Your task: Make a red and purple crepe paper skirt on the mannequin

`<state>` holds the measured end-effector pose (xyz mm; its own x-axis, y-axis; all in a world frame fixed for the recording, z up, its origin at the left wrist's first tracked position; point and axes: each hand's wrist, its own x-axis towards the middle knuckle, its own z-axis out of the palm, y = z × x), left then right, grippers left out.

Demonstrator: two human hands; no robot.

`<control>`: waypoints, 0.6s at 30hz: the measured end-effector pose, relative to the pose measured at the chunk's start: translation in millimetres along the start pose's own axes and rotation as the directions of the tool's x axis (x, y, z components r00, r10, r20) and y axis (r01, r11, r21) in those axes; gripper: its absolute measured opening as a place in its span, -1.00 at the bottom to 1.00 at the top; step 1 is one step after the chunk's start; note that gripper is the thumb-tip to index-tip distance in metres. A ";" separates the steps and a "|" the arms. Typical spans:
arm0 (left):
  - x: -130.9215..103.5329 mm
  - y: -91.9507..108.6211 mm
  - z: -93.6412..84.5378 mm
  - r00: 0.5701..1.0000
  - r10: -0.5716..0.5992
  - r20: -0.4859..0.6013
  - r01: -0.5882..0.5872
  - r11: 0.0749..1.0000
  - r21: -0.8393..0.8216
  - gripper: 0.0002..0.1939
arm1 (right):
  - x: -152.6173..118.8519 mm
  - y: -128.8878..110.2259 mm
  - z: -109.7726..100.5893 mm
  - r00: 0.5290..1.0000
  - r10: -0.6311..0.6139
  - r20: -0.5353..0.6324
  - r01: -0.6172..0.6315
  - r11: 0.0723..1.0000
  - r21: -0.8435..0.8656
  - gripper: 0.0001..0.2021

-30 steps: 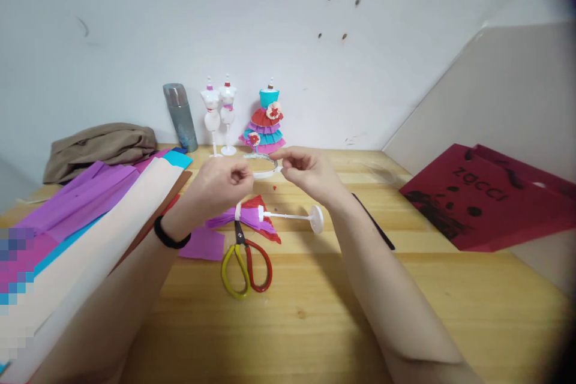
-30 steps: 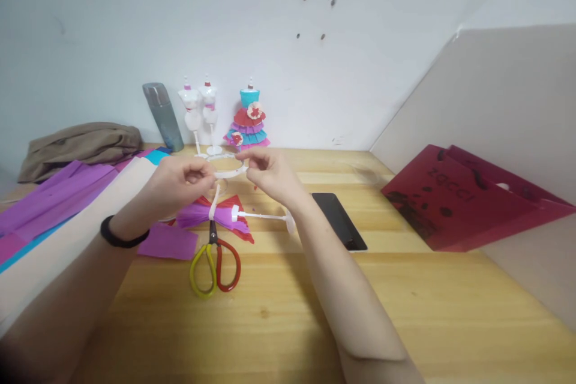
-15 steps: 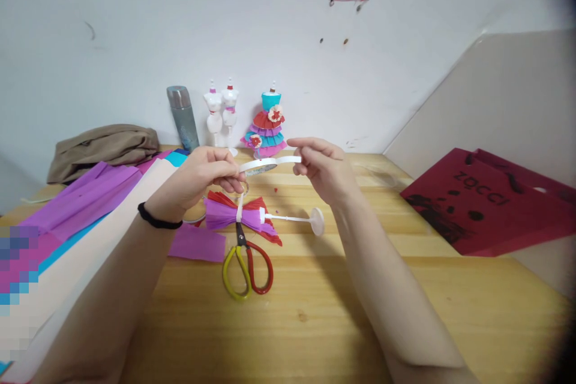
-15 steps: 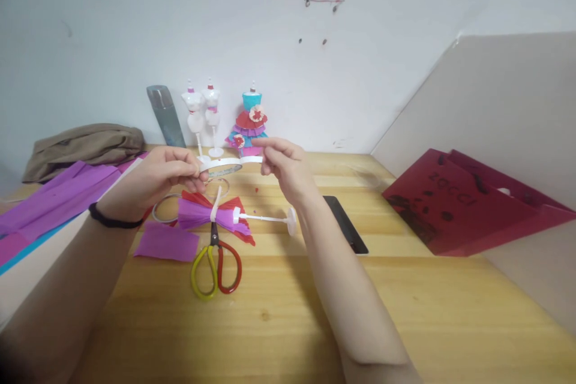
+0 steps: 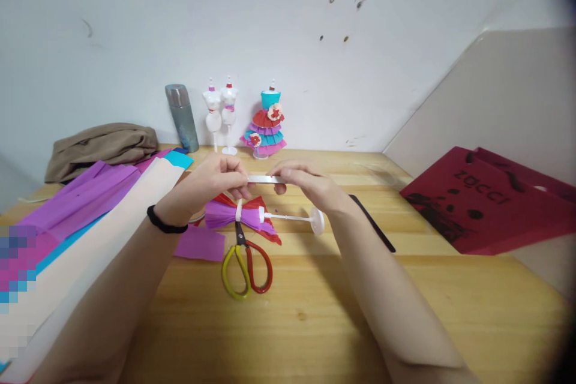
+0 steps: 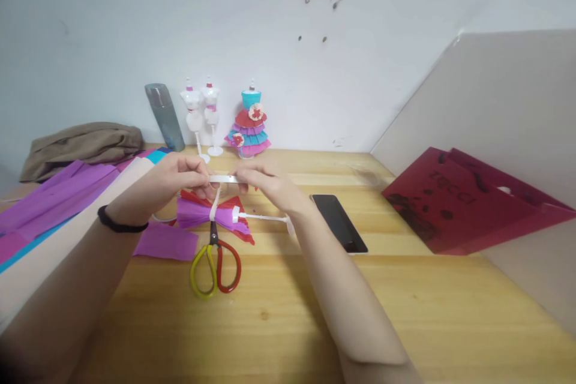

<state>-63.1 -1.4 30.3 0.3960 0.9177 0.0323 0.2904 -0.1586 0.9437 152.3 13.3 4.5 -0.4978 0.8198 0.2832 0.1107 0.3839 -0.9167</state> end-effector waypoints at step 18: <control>-25.3 22.0 -0.8 0.885 0.462 -0.051 -0.316 0.679 0.663 -0.79 | -12.5 -28.1 5.8 0.916 -0.400 0.039 0.341 0.724 -0.600 -0.75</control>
<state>-67.4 -27.9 50.6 0.4408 0.7576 0.4814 0.6493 -0.6394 0.4119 150.4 -10.2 25.1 -0.5335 0.5809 0.6147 0.4261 0.8124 -0.3980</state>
